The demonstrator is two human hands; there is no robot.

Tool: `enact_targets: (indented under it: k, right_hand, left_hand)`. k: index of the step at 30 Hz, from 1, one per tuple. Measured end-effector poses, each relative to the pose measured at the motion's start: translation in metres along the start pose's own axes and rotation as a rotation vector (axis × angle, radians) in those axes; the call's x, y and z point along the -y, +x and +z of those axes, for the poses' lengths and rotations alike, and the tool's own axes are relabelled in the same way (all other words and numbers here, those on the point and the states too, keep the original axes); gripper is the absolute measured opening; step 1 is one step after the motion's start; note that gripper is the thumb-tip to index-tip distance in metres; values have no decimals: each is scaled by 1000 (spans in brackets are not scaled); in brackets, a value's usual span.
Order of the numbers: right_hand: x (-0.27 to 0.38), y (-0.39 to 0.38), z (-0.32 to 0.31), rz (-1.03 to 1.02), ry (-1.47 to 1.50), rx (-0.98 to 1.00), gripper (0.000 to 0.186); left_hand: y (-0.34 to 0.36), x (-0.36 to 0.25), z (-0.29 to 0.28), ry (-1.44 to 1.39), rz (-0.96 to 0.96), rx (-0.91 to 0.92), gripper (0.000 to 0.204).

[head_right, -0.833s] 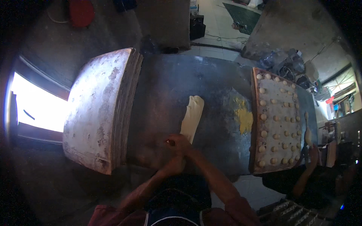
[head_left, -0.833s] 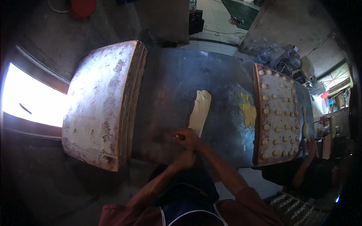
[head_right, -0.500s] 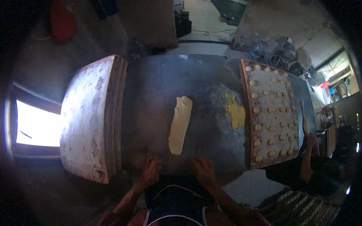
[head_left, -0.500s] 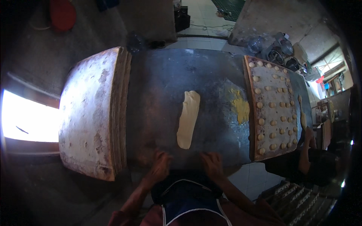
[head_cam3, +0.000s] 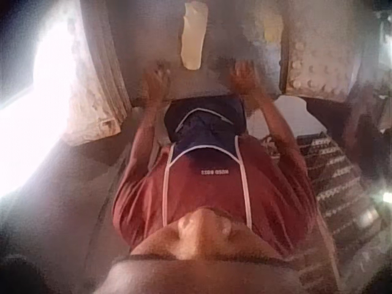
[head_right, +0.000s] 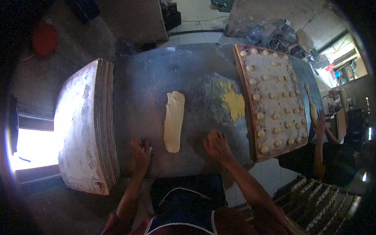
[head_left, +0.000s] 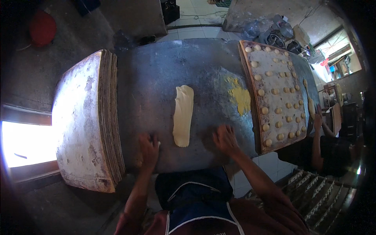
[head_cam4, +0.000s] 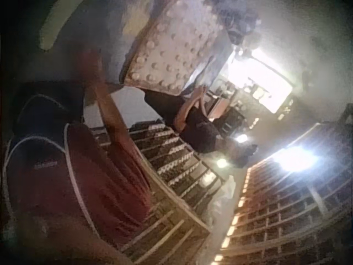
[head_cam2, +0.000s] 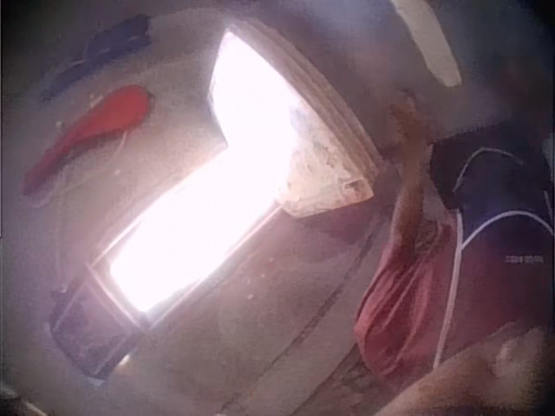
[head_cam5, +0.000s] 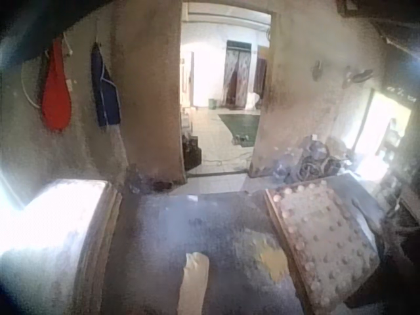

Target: The person tears small pieces of dough from a larger mass on a metal table, rolls each piece into a ball, and places them onto a wooden tray. The person repeats this process multiple times, filling the tray with dough balls.

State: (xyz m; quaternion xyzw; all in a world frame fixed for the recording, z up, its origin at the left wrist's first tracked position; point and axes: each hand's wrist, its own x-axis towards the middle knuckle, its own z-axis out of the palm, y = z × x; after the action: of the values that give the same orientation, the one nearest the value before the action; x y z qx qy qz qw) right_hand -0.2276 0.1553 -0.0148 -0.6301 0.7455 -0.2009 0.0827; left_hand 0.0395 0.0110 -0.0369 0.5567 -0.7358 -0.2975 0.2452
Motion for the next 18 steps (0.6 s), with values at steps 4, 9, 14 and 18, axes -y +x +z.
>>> enact_targets:
  k: [4,9,14,18]
  right_hand:
    - [7,3,2,90,148,-25,14]
    - [-12,-5,2,-239,152,-125,18]
    - [4,4,4,51,159,-85,25]
    - [-9,-4,-2,-134,195,-63,23]
  left_hand:
    - [-5,-9,9,204,305,-39,25]
    - [11,-7,-8,-41,184,56,18]
    - [14,-18,-1,-22,225,-139,20]
    - [15,-8,-11,-41,216,69,23]
